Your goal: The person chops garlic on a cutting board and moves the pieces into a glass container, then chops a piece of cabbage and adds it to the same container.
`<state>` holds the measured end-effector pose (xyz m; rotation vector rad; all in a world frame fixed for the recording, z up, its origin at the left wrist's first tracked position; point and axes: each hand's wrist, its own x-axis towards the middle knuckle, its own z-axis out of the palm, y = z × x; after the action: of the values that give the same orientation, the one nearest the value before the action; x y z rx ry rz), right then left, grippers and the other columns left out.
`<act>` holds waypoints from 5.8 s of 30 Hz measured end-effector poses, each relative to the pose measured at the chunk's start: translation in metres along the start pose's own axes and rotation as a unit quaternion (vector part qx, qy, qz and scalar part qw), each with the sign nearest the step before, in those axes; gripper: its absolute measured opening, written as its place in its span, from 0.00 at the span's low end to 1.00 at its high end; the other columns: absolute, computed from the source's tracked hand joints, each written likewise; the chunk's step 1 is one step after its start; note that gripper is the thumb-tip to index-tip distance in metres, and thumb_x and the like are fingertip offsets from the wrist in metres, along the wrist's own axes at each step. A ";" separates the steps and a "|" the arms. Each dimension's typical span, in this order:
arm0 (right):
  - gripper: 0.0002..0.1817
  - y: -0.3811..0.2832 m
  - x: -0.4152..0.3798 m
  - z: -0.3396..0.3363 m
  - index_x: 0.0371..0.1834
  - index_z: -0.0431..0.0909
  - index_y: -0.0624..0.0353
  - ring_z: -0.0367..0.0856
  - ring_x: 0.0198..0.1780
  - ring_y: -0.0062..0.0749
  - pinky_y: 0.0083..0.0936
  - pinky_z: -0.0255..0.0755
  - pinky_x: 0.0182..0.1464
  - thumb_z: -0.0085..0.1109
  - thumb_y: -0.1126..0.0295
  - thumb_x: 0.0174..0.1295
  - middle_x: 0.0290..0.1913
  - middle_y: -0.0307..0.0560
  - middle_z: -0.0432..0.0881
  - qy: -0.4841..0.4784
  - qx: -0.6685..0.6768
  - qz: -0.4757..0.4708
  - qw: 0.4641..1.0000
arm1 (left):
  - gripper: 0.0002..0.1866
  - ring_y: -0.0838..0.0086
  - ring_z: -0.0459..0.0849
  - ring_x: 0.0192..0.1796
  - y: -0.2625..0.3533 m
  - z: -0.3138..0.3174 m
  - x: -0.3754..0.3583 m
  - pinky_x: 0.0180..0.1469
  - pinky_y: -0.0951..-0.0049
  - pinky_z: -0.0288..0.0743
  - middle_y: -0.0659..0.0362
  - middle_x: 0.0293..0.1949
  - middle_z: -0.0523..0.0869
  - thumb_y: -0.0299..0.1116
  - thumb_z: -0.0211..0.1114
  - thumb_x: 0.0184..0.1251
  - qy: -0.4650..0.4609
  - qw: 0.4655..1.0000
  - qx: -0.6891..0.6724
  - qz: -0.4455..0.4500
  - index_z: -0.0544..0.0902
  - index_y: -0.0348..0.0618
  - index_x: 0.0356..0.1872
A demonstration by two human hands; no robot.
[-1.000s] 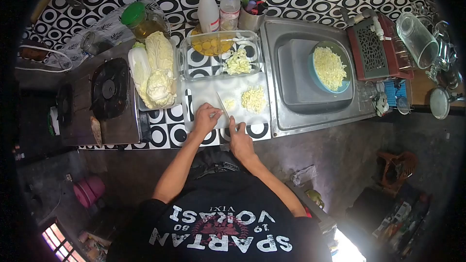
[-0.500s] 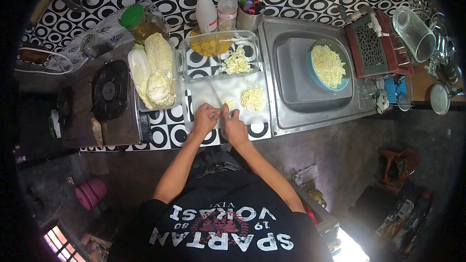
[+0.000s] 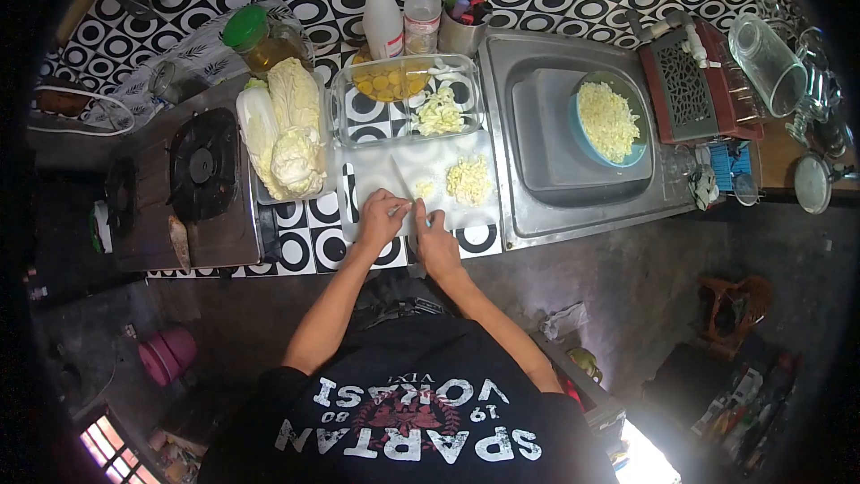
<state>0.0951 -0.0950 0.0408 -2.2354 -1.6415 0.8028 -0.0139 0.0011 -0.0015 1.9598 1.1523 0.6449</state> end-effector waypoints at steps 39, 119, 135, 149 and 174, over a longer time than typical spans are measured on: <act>0.40 -0.005 -0.019 -0.016 0.70 0.51 0.55 0.78 0.34 0.61 0.46 0.75 0.37 0.53 0.80 0.50 0.46 0.62 0.68 -0.023 0.035 0.022 0.999 | 0.05 0.62 0.79 0.34 -0.005 0.003 0.001 0.37 0.66 0.73 0.56 0.27 0.81 0.28 0.71 0.46 0.013 0.999 -0.017 -0.025 0.86 0.43 0.27; 0.39 -0.025 0.006 -0.015 0.69 0.53 0.55 0.79 0.34 0.61 0.46 0.75 0.37 0.56 0.77 0.50 0.47 0.63 0.68 -0.033 0.006 0.039 0.999 | 0.08 0.62 0.79 0.32 -0.012 0.004 -0.005 0.36 0.67 0.73 0.55 0.26 0.80 0.21 0.67 0.42 0.039 0.999 0.016 0.021 0.86 0.41 0.27; 0.36 -0.014 0.011 0.002 0.68 0.54 0.55 0.79 0.31 0.58 0.45 0.75 0.34 0.51 0.78 0.52 0.46 0.61 0.67 0.011 -0.011 0.012 1.000 | 0.05 0.60 0.78 0.33 -0.009 0.002 -0.004 0.38 0.65 0.73 0.55 0.25 0.79 0.25 0.68 0.42 0.038 0.999 -0.007 0.018 0.86 0.41 0.25; 0.38 -0.007 -0.005 0.009 0.70 0.52 0.53 0.79 0.32 0.58 0.45 0.76 0.37 0.52 0.78 0.51 0.47 0.61 0.67 -0.022 -0.016 0.034 0.999 | 0.05 0.63 0.79 0.31 -0.011 0.004 -0.004 0.35 0.66 0.73 0.56 0.25 0.80 0.25 0.69 0.43 0.031 0.999 -0.020 0.016 0.86 0.42 0.25; 0.40 -0.020 0.019 0.010 0.69 0.53 0.53 0.78 0.32 0.61 0.48 0.74 0.36 0.55 0.79 0.48 0.47 0.62 0.69 0.022 0.017 0.032 0.999 | 0.05 0.58 0.79 0.33 -0.014 0.005 -0.006 0.38 0.64 0.73 0.53 0.25 0.80 0.22 0.66 0.42 0.051 0.998 -0.037 0.020 0.85 0.39 0.25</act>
<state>0.0774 -0.0719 0.0375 -2.2766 -1.5316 0.7844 -0.0201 -0.0015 -0.0155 1.9106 1.1358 0.8046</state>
